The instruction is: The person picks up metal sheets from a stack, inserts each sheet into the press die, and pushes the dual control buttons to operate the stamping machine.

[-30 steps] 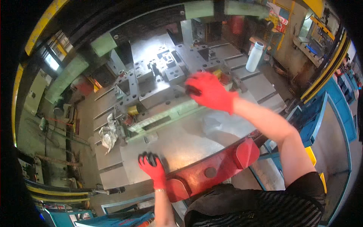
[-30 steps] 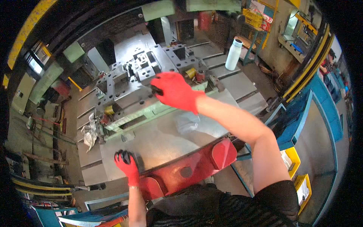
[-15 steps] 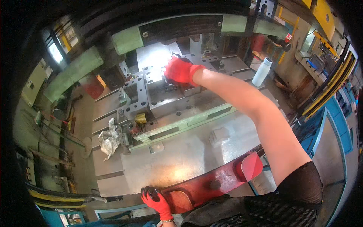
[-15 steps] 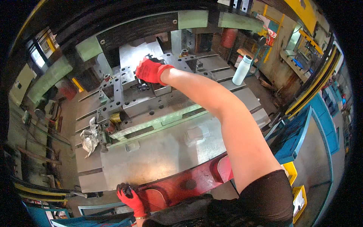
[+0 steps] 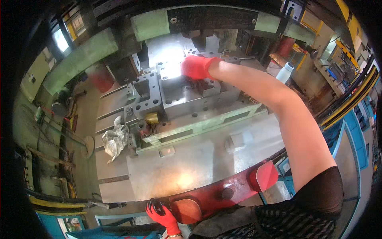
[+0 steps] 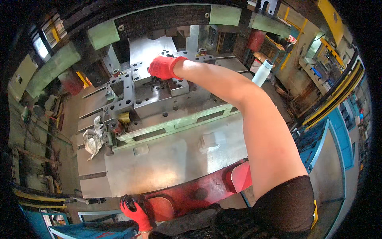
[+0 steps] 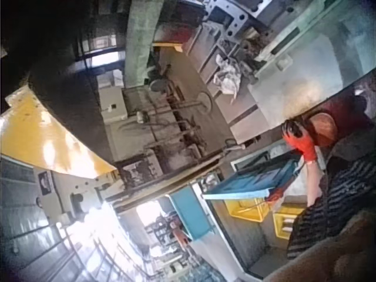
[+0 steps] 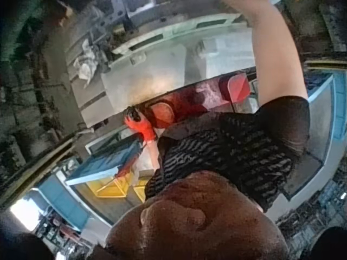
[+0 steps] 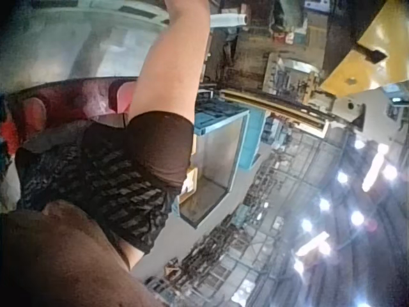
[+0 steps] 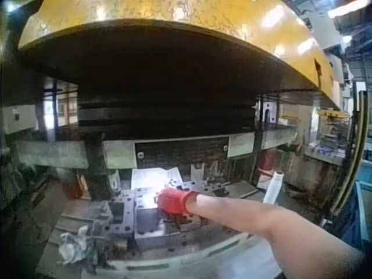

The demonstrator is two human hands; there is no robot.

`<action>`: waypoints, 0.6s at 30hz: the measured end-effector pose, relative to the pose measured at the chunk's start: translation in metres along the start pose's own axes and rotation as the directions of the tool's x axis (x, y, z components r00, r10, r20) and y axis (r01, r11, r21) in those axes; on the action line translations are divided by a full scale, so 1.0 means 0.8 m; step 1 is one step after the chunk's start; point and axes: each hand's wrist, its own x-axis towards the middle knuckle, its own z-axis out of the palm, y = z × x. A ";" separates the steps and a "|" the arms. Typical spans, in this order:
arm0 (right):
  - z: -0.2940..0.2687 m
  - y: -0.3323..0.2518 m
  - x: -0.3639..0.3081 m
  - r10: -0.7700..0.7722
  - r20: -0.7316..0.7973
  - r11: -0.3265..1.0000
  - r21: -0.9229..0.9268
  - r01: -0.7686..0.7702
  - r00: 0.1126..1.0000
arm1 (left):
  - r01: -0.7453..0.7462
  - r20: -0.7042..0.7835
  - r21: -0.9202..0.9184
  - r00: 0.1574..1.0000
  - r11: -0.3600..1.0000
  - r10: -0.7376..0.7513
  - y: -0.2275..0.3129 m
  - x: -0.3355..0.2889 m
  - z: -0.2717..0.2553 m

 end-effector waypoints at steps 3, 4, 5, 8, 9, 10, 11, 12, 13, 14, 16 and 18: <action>0.012 0.000 0.002 0.002 -0.081 0.996 0.088 0.005 0.997 | 0.015 -0.031 -0.007 0.999 1.000 -0.015 0.005 0.007 0.000; 0.015 0.001 0.000 0.051 -0.081 0.993 0.113 -0.041 0.995 | -0.015 -0.034 0.003 0.999 1.000 0.015 0.010 0.011 0.000; 0.017 0.001 -0.004 0.100 -0.080 0.987 0.137 -0.089 0.992 | -0.047 -0.037 0.012 0.998 0.999 0.048 0.014 0.013 -0.001; 0.012 -0.001 -0.014 0.232 0.031 0.963 0.134 -0.234 0.972 | -0.027 -0.071 -0.048 0.997 0.998 0.024 0.015 0.009 0.003; 0.002 -0.008 -0.020 0.234 0.024 0.962 0.137 -0.235 0.972 | -0.031 -0.075 -0.042 0.997 0.999 0.028 0.013 0.006 0.002; -0.015 -0.019 -0.035 0.304 0.019 0.934 0.192 -0.301 0.953 | 0.022 -0.060 -0.049 0.998 0.999 -0.025 0.009 0.002 -0.001; -0.030 -0.032 -0.058 0.374 0.020 0.897 0.244 -0.368 0.927 | 0.073 -0.042 -0.058 0.996 0.996 -0.076 0.006 -0.004 -0.003; -0.038 -0.044 -0.088 0.450 -0.046 0.838 0.367 -0.404 0.892 | 0.062 -0.044 -0.060 0.997 0.996 -0.065 0.005 -0.011 -0.004; -0.044 -0.058 -0.122 0.526 -0.102 0.767 0.487 -0.419 0.844 | 0.140 -0.045 -0.127 0.988 0.982 -0.147 0.003 -0.020 -0.003; -0.048 -0.075 -0.162 0.595 -0.159 0.735 0.505 -0.453 0.787 | 0.214 -0.036 -0.198 0.974 0.957 -0.225 0.002 -0.027 -0.003; -0.052 -0.118 -0.244 0.721 -0.185 0.629 0.580 -0.518 0.668 | 0.202 -0.003 -0.147 0.979 0.968 -0.205 0.002 -0.038 -0.009; -0.043 -0.176 -0.324 0.838 -0.099 0.452 0.677 -0.581 0.537 | 0.196 0.019 -0.080 0.981 0.977 -0.195 -0.014 -0.059 -0.017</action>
